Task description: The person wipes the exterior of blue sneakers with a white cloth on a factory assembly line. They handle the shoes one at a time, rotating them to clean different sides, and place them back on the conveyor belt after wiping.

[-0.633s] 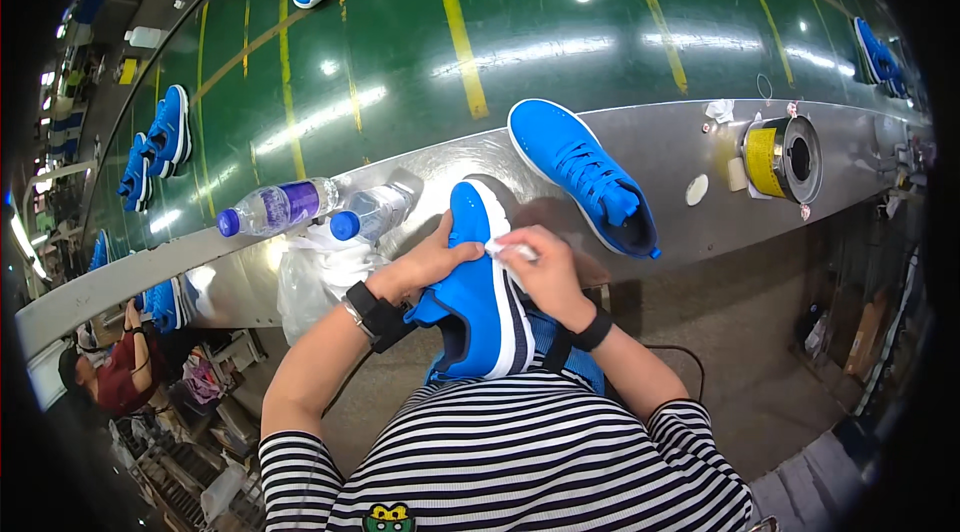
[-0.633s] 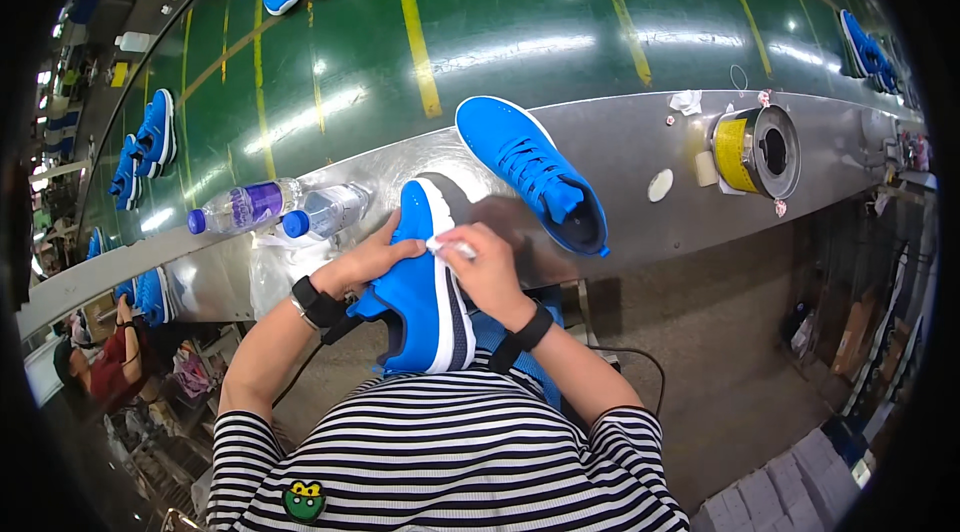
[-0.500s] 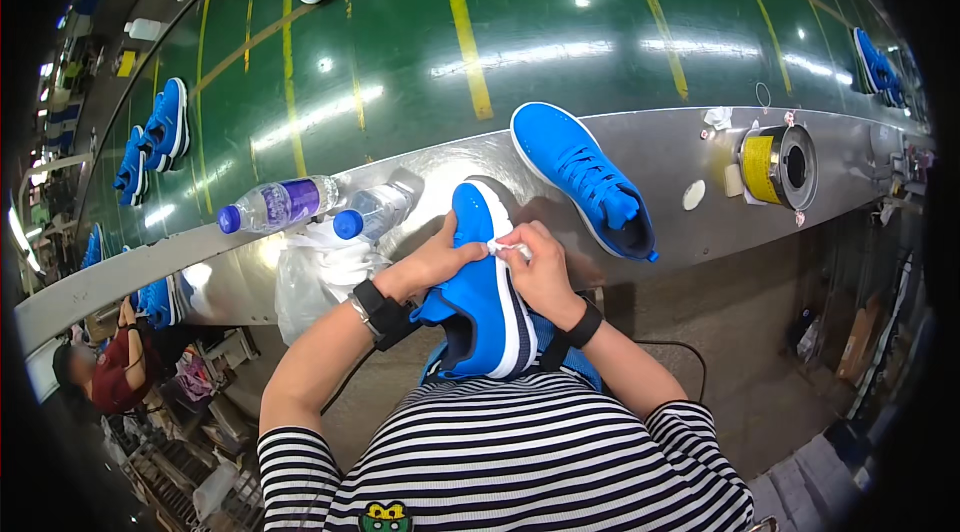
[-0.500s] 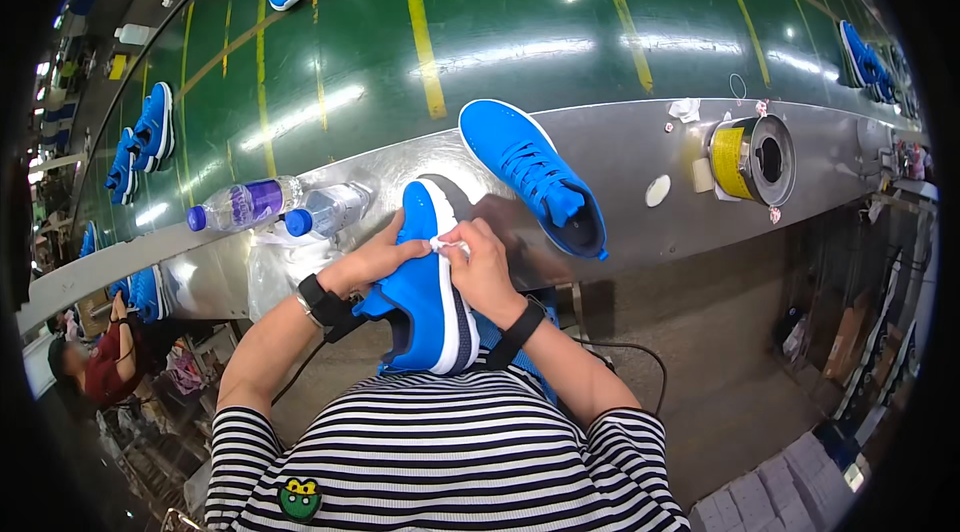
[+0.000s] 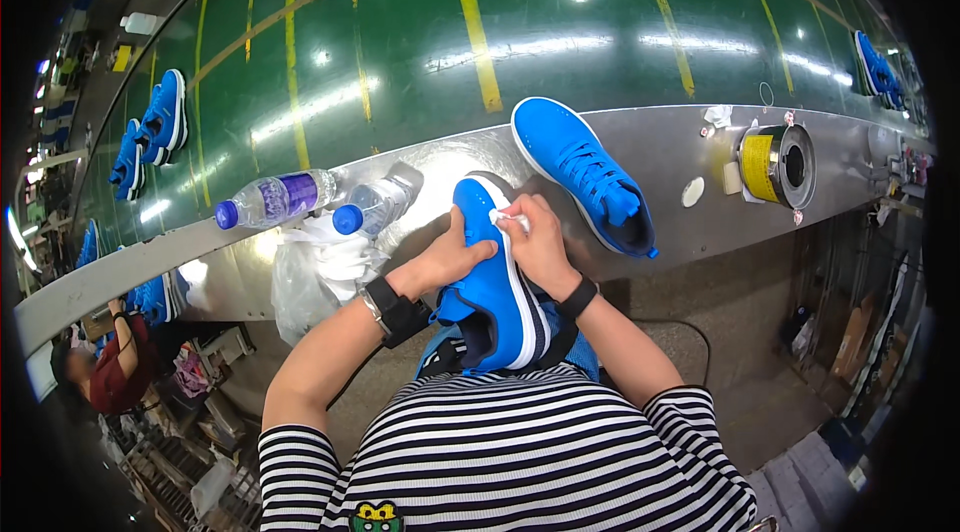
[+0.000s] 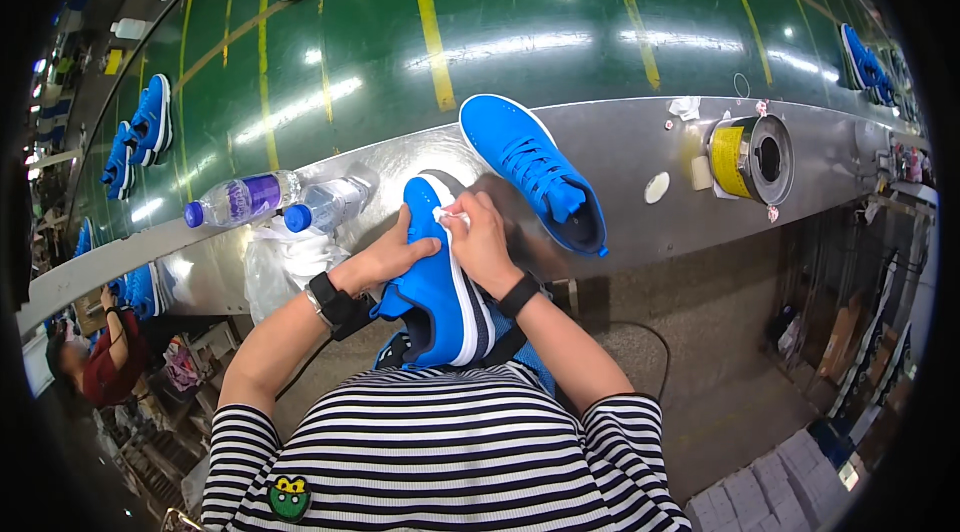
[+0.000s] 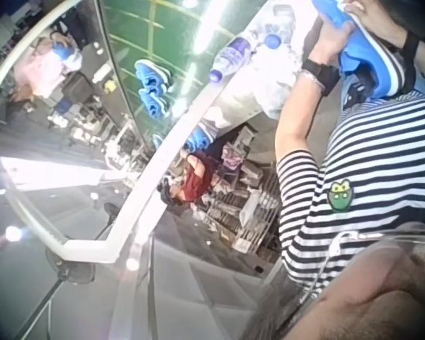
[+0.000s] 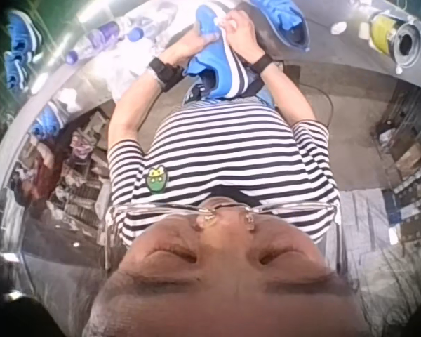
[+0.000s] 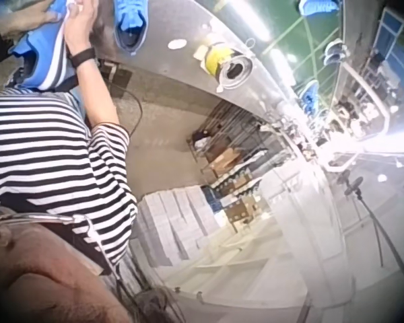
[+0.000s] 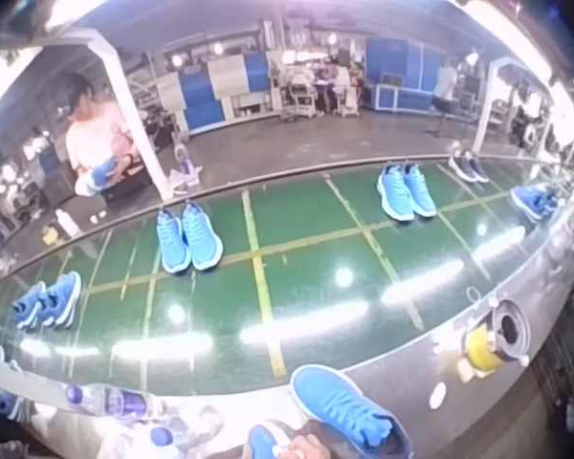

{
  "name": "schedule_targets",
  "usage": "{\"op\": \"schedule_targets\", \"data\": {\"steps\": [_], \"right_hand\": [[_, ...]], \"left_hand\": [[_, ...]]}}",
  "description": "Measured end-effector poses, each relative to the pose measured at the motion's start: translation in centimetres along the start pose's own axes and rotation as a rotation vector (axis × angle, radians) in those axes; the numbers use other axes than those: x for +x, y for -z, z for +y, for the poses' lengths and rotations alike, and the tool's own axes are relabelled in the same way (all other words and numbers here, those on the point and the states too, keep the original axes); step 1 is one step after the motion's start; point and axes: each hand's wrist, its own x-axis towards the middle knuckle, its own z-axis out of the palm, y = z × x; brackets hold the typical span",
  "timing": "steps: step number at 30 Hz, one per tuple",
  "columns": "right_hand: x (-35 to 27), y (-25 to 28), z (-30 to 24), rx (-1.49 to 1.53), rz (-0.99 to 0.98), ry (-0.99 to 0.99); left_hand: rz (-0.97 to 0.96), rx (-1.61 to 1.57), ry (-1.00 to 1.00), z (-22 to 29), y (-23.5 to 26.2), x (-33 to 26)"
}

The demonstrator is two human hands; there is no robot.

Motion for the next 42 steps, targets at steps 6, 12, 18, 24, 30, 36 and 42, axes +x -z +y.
{"op": "schedule_targets", "data": {"steps": [6, 12, 18, 24, 30, 36, 42], "right_hand": [[-1.2, 0.1, -0.1, 0.038, -0.018, -0.019], [-1.5, 0.1, 0.5, 0.022, 0.007, -0.013], [1.1, -0.6, 1.1, -0.033, 0.088, 0.011], [0.6, -0.4, -0.2, 0.009, 0.165, 0.140], [-1.3, 1.3, -0.9, 0.007, -0.030, 0.204], [0.2, 2.0, -1.5, -0.061, -0.116, 0.068], [-1.0, 1.0, -1.5, -0.064, -0.079, 0.054]], "left_hand": [[0.004, 0.008, -0.047, -0.9, 0.1, 0.6], [0.000, 0.012, -0.023, -0.6, -0.1, 0.5], [0.009, 0.114, 0.040, 1.0, -0.3, 0.0], [0.028, -0.017, -0.063, -0.7, 0.0, -0.1], [0.058, 0.035, -0.064, -1.6, -0.1, 0.5], [0.001, -0.019, -0.043, -0.5, 0.0, -0.2], [0.027, 0.069, -0.097, -1.7, -0.1, 0.8]]}}
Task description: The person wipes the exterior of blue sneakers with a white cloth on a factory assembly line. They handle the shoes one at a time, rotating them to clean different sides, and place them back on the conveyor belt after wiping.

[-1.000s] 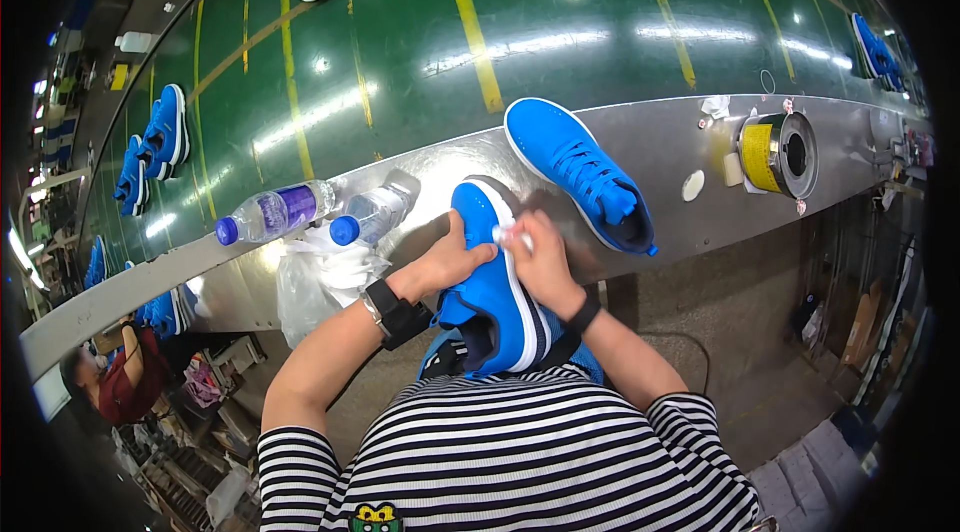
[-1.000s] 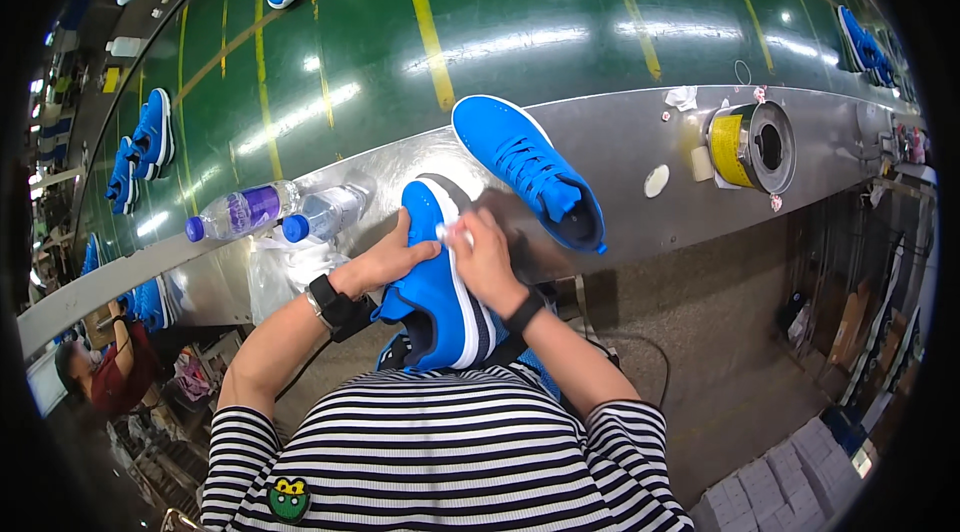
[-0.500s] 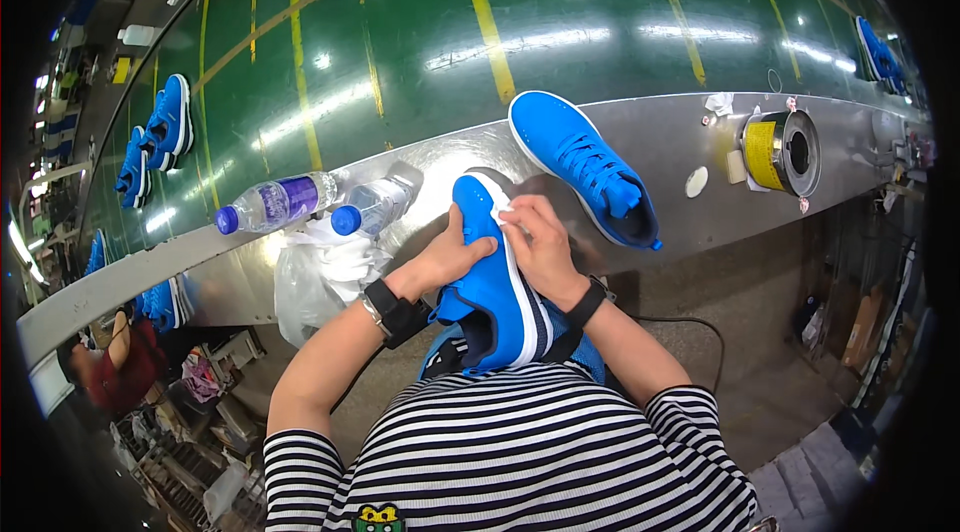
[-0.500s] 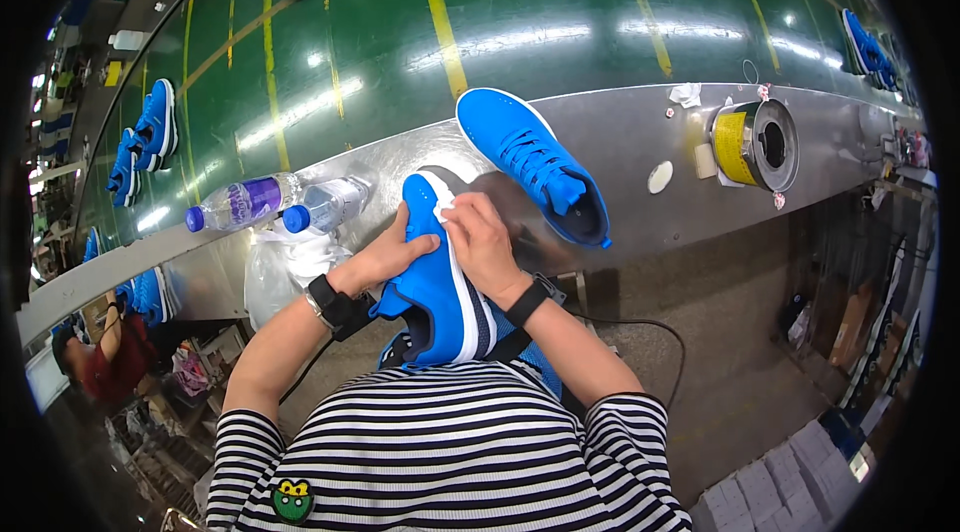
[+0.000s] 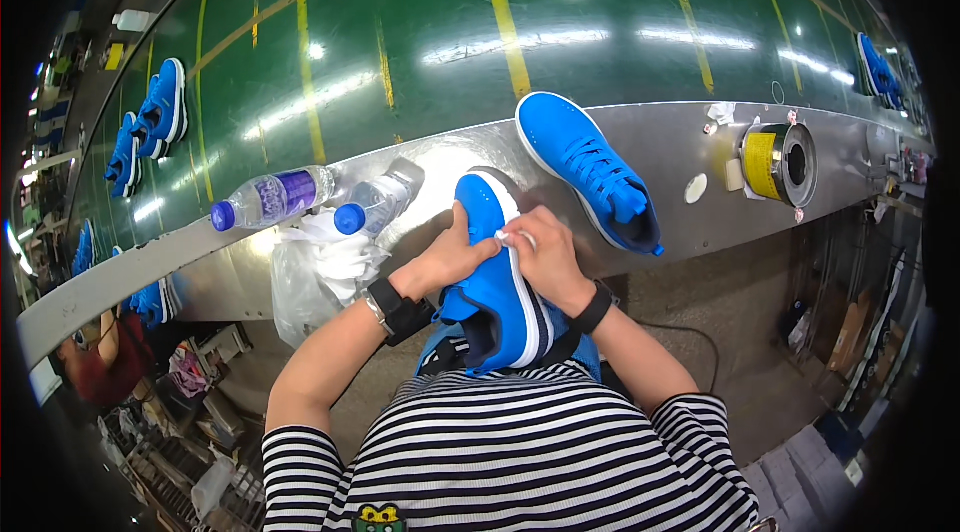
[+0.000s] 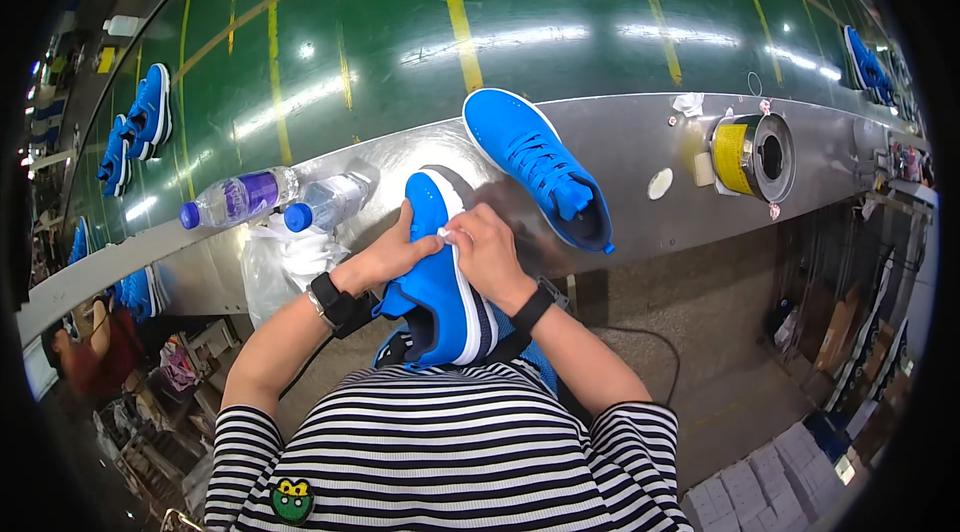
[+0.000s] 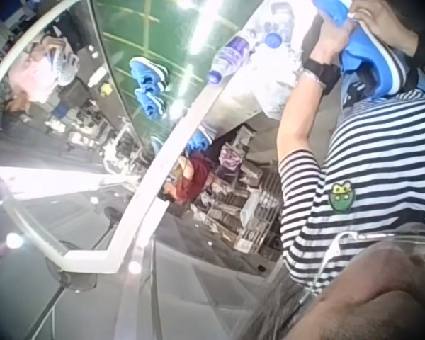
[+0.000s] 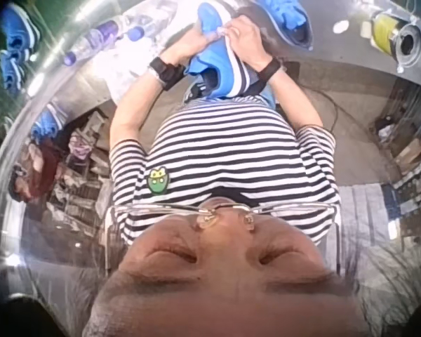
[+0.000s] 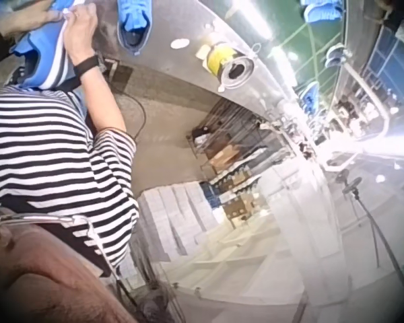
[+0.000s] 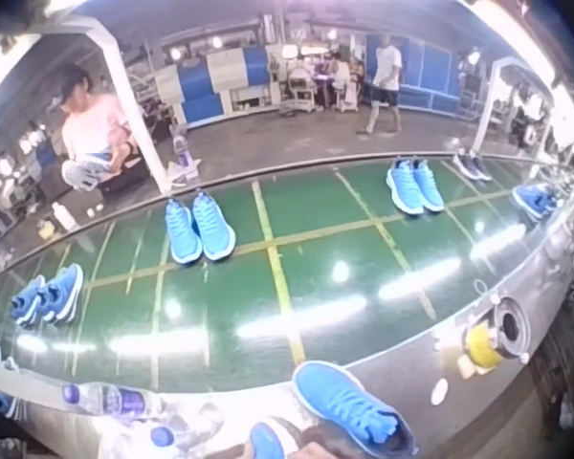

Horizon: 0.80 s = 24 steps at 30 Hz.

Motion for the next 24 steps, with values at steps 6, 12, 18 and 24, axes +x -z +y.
{"op": "schedule_targets", "data": {"steps": [6, 12, 18, 24], "right_hand": [[0.5, -0.1, 0.3, -0.044, 0.026, 0.015], [-1.3, 0.7, 1.0, 0.013, -0.035, -0.033], [1.9, -0.1, 1.3, -0.032, 0.033, 0.037], [0.8, -0.5, 0.7, 0.006, -0.009, 0.000]], "left_hand": [[-0.045, -0.051, 0.132, 3.2, 0.2, -1.0], [0.019, -0.003, 0.027, 1.4, -0.1, -0.5], [0.000, 0.003, 0.078, 1.9, -0.2, -0.8], [-0.001, -0.023, 0.046, 1.4, -0.1, -0.6]]}}
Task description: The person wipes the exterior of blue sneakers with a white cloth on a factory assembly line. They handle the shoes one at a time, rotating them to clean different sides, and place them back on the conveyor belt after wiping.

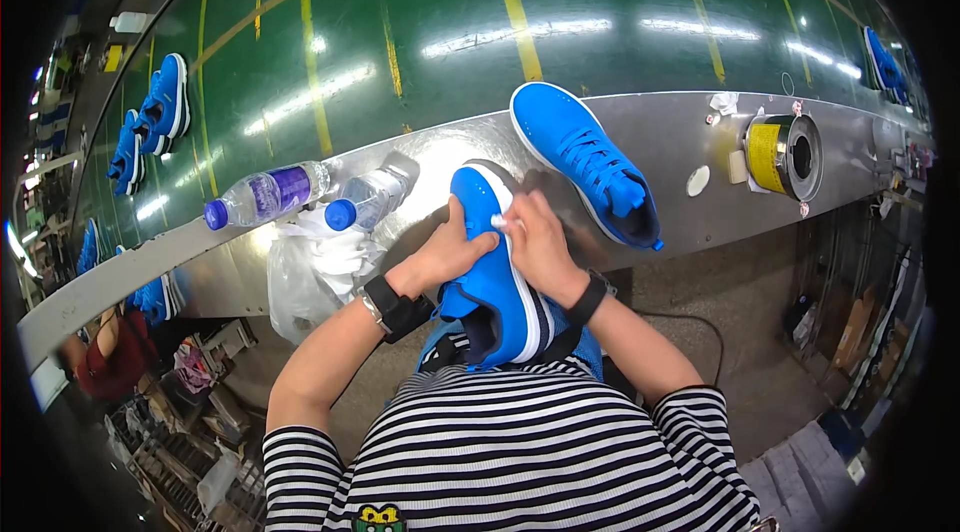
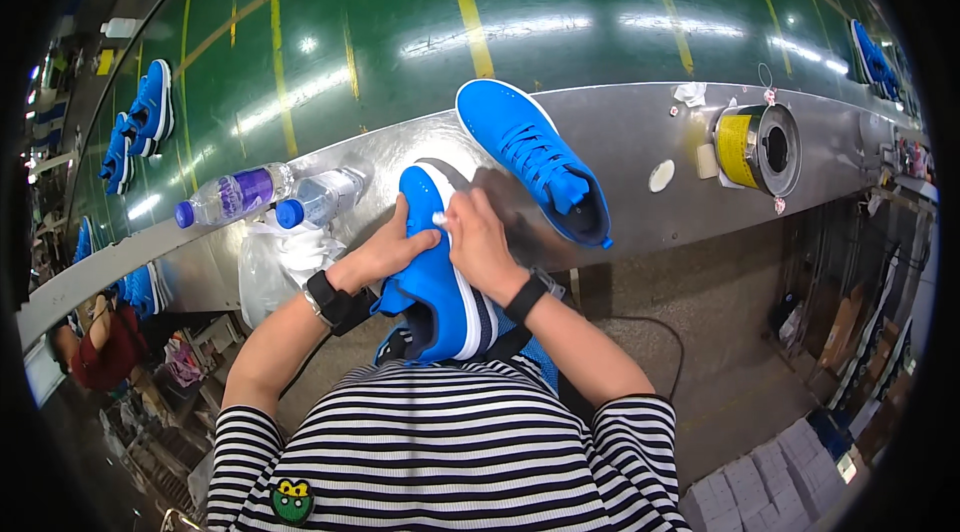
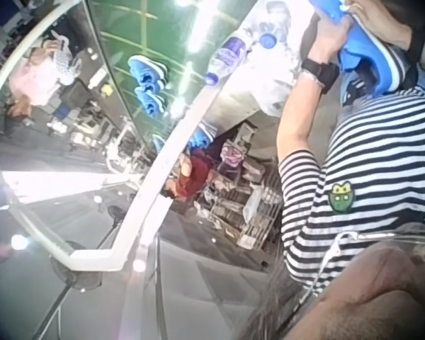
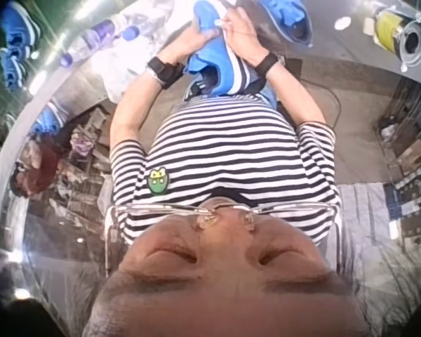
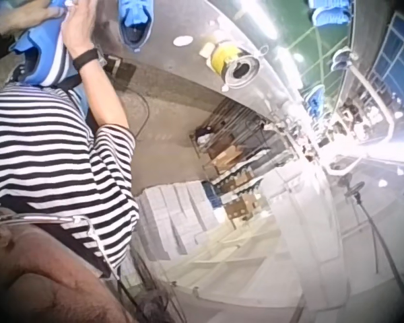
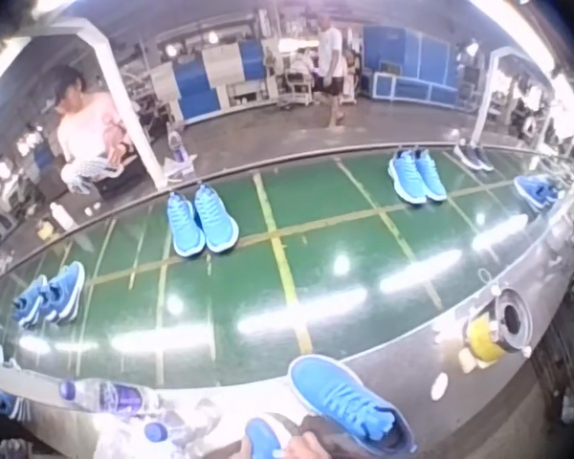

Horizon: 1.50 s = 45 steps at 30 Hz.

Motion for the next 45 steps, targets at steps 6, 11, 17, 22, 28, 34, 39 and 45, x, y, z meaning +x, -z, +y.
{"op": "schedule_targets", "data": {"steps": [6, 11, 17, 22, 28, 34, 39, 45], "right_hand": [[-0.6, 0.7, -0.4, 0.013, -0.057, 0.001], [0.8, 0.0, 0.2, -0.010, -0.005, 0.003], [-0.7, 0.6, 0.1, 0.008, -0.074, 0.021], [1.3, -0.1, 0.5, -0.028, 0.020, 0.024], [1.0, 0.1, 0.5, 0.035, -0.012, 0.095], [-2.5, 2.4, 0.7, 0.186, -0.278, 0.013], [-4.4, 5.0, 2.8, 0.688, -0.423, -0.426], [-4.9, 8.4, -1.2, 0.799, -0.365, -0.389]], "left_hand": [[0.013, 0.010, -0.011, -0.8, 0.0, 0.3], [-0.014, 0.017, 0.032, 0.8, 0.2, 0.0], [-0.003, -0.008, -0.016, -0.1, 0.1, -0.1], [-0.020, -0.012, 0.042, 0.3, 0.0, 0.0], [0.025, -0.020, -0.039, -0.7, -0.2, 0.1], [0.029, -0.061, -0.055, -1.3, -0.5, 0.1], [0.031, -0.226, -0.184, -2.6, -0.1, -0.5], [0.037, -0.445, -0.292, -1.4, -0.1, -3.1]]}}
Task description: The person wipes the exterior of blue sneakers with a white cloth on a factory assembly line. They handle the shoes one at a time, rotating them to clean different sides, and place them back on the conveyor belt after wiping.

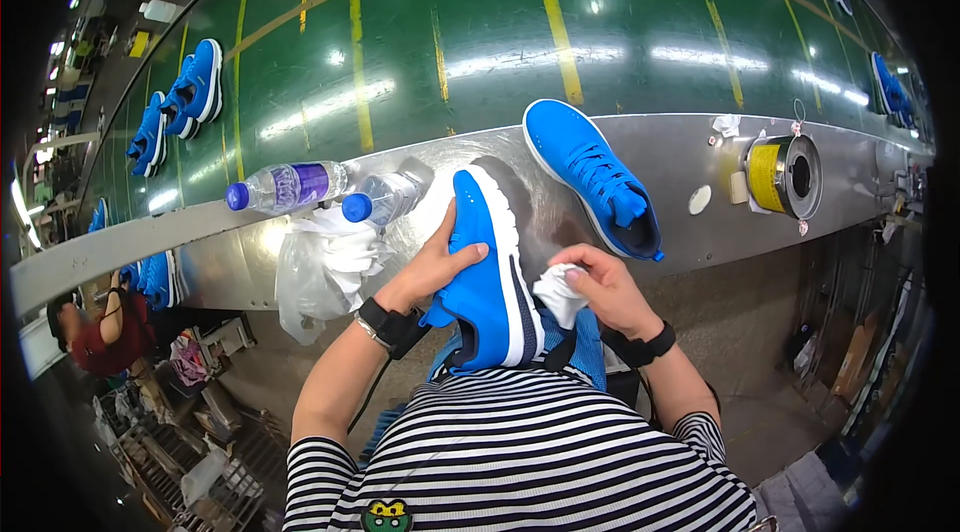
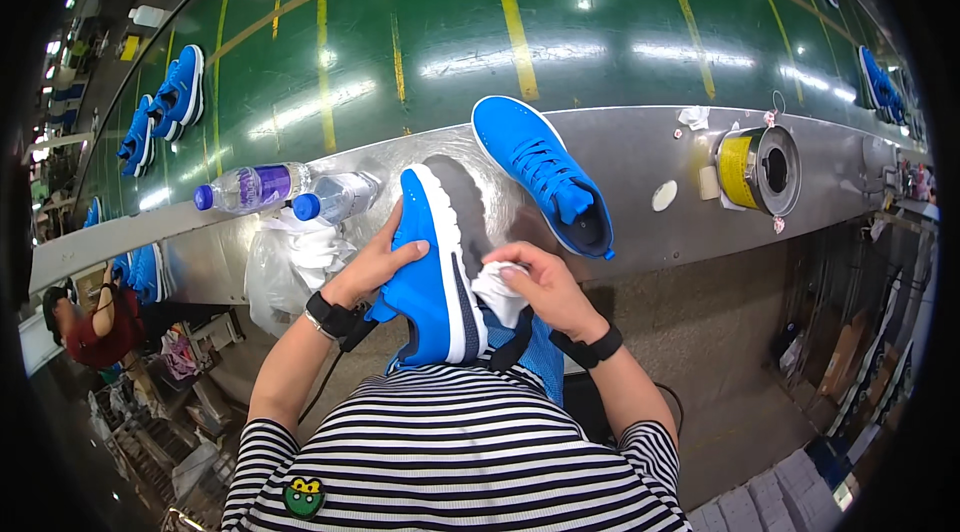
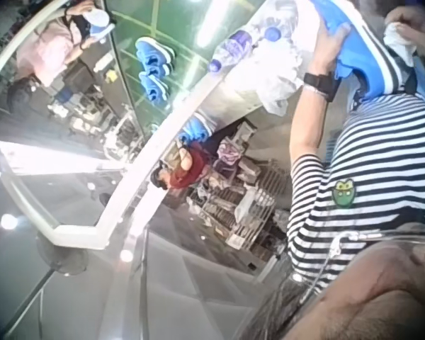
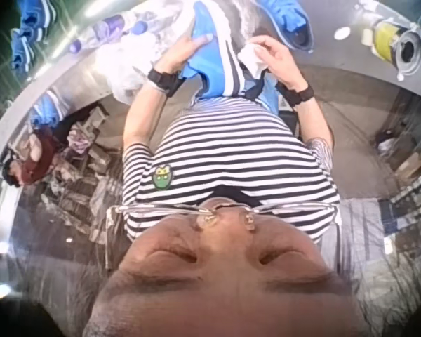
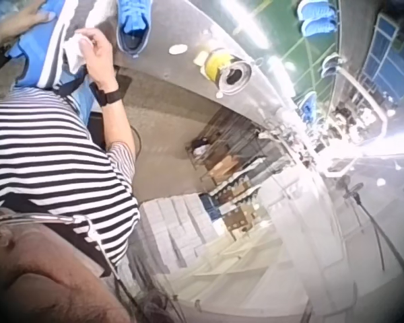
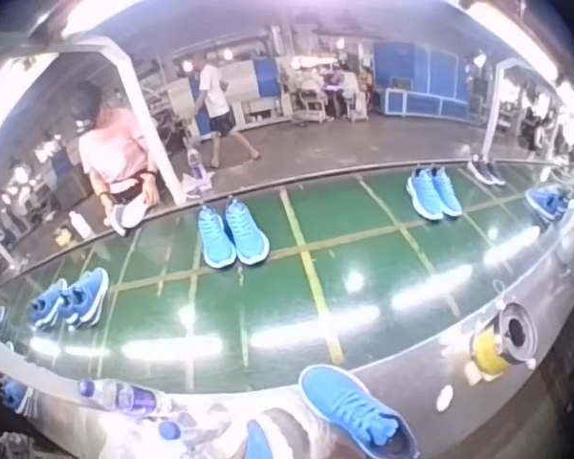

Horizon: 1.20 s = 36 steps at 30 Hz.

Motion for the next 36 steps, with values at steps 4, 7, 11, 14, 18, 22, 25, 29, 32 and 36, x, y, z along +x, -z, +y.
{"op": "schedule_targets", "data": {"steps": [4, 7, 11, 14, 18, 22, 25, 29, 32, 36], "right_hand": [[-2.7, 1.1, -1.0, -0.228, 0.093, 0.034], [-5.0, 2.0, -1.4, -0.393, 0.173, 0.118], [-6.8, 4.1, -2.7, -0.460, 0.576, 0.144], [-4.7, 5.1, -4.2, -1.061, 0.815, 0.419], [-0.2, 7.9, -4.0, -1.488, 0.668, 0.272], [5.2, 11.2, -1.2, -1.582, 0.589, 0.337], [1.8, 11.5, -3.1, -1.438, 0.605, 0.478], [-9.8, 13.2, -10.1, -1.215, 0.559, 0.557], [-19.3, 19.1, -13.5, -0.934, 0.720, 0.635], [-28.9, 29.2, -18.2, -0.638, 0.925, 0.622]], "left_hand": [[-0.002, 0.129, -0.144, -0.2, -0.3, 0.0], [-0.002, 0.139, -0.217, 0.0, -0.7, -0.1], [0.018, 0.155, -0.274, -0.4, -0.7, 0.1], [0.010, 0.114, -0.297, 0.8, -1.2, -0.3], [-0.021, 0.127, -0.339, 1.2, -1.6, -0.2], [-0.014, 0.056, -0.402, 2.2, -2.6, -1.7], [0.019, -0.008, -0.407, 5.0, -4.9, -3.1], [0.060, -0.145, -0.418, 11.1, -8.6, -4.4], [0.068, -0.097, -0.545, 16.3, -14.2, -2.6], [-0.017, -0.076, -0.615, 23.7, -28.4, 2.1]]}}
